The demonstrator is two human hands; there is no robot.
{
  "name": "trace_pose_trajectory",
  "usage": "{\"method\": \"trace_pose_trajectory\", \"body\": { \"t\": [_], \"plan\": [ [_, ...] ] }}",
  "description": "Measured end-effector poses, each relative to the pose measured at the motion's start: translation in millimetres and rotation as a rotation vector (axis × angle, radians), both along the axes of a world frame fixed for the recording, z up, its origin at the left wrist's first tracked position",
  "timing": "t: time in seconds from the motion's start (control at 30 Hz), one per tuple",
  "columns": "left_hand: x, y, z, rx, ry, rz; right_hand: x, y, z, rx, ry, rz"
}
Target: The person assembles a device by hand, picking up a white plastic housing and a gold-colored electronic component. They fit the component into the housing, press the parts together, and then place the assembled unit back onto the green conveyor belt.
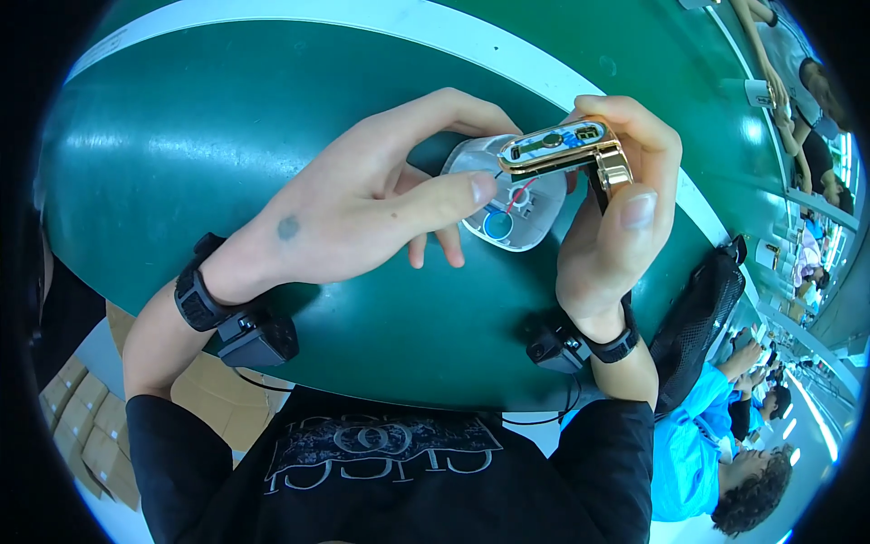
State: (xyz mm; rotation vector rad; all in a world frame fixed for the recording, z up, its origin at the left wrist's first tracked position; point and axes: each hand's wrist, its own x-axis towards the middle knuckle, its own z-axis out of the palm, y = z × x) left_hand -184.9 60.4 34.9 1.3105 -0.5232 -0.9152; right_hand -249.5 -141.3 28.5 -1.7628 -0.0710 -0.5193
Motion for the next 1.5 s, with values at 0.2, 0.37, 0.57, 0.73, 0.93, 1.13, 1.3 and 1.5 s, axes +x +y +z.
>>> {"method": "trace_pose_trajectory", "body": {
  "t": [0.2,0.37,0.57,0.73,0.93,1.13,1.3,1.5],
  "plan": [
    [-1.0,-3.1,0.1,-0.056,0.075,0.054,5.0,-8.9,-0.5,-0.125,0.115,0.003],
    [1.1,-5.8,2.5,-0.023,0.081,0.099,11.5,5.2,-2.4,-0.027,0.054,0.018],
    [8.5,-9.4,11.1,0.087,0.086,0.075,10.2,11.8,-2.2,-0.002,-0.032,0.098],
    [8.2,-10.2,18.3,0.075,0.158,0.054,5.6,10.4,2.1,-0.195,-0.004,0.053],
    [2.7,-14.0,20.6,0.082,0.203,0.068,1.0,2.5,-1.3,-0.128,-0.022,0.043],
    [-2.6,-15.4,18.9,0.072,0.019,0.093,4.1,6.0,-4.1,0.057,-0.097,0.075],
    [-9.3,-20.7,24.5,0.235,-0.300,0.225,6.3,9.2,-4.7,-0.012,-0.113,0.075],
    [-6.1,-15.1,13.1,0.248,-0.454,0.361,15.9,15.2,5.0,-0.355,-0.215,0.020]
  ]
}}
